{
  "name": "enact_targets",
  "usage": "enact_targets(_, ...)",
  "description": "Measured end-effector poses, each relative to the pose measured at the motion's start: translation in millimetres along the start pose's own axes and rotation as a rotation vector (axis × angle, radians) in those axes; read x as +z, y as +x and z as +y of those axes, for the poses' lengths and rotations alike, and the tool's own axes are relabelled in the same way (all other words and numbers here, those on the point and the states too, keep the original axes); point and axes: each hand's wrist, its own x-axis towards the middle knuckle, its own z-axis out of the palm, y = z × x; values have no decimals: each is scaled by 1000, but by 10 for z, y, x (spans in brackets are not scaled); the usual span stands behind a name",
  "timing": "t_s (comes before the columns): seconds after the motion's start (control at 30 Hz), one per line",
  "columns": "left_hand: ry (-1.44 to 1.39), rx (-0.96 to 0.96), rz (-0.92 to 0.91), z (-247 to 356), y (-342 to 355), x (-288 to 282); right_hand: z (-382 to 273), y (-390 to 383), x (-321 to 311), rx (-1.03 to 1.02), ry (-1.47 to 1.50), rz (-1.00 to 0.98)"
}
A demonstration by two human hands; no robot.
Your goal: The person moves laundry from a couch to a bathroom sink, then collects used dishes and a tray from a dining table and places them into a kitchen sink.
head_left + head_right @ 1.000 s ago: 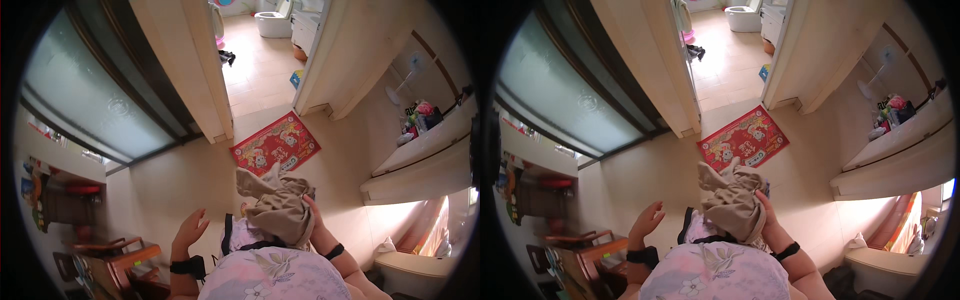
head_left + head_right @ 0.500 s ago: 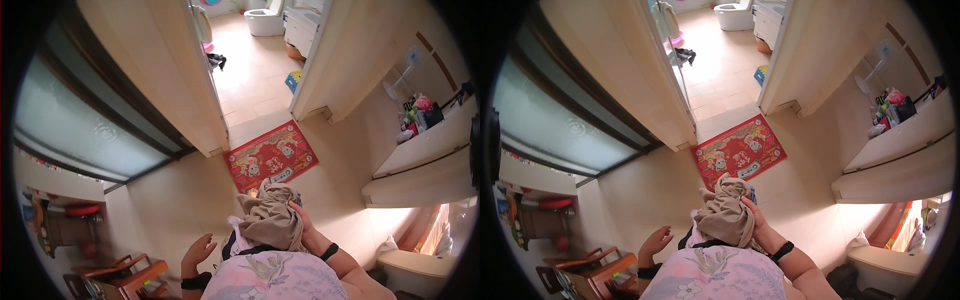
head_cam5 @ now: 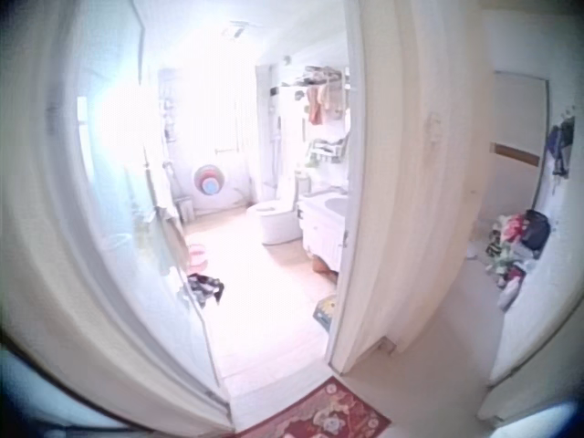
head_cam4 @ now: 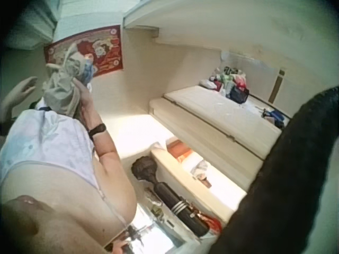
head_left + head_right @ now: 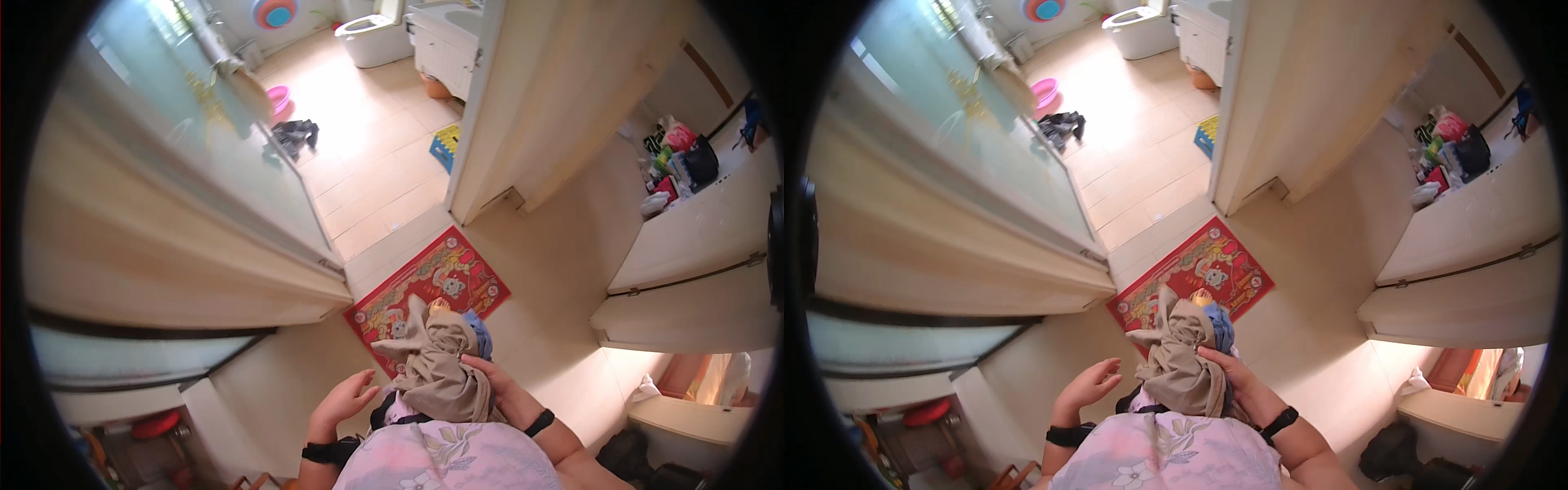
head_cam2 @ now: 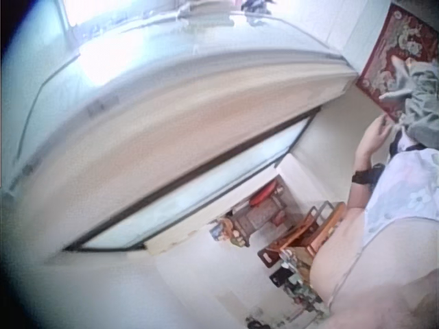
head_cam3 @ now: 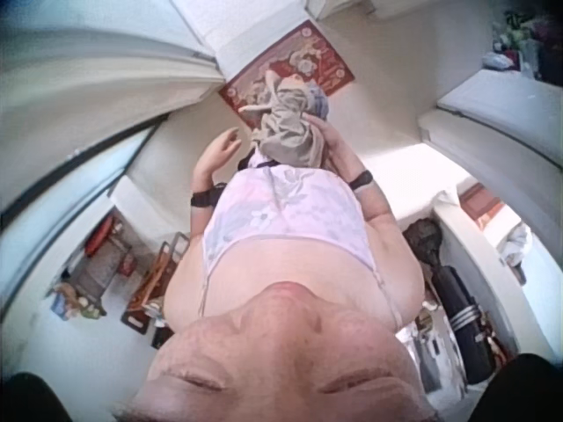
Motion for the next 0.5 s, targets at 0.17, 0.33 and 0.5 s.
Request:
enact_targets(0.17, 41, 176, -16, 855, 976, -558, -1266, -68, 540, -237, 185, -63)
enact_targets(0.33, -430, 229, -72, 1100, 1506, -1040, -2147, 306, 1105, -198, -63, -106)
enact_targets(0.5, -786, 289, -209, 1283, 2113, -1929, -2923, 1008, 1834, -405, -714, -197)
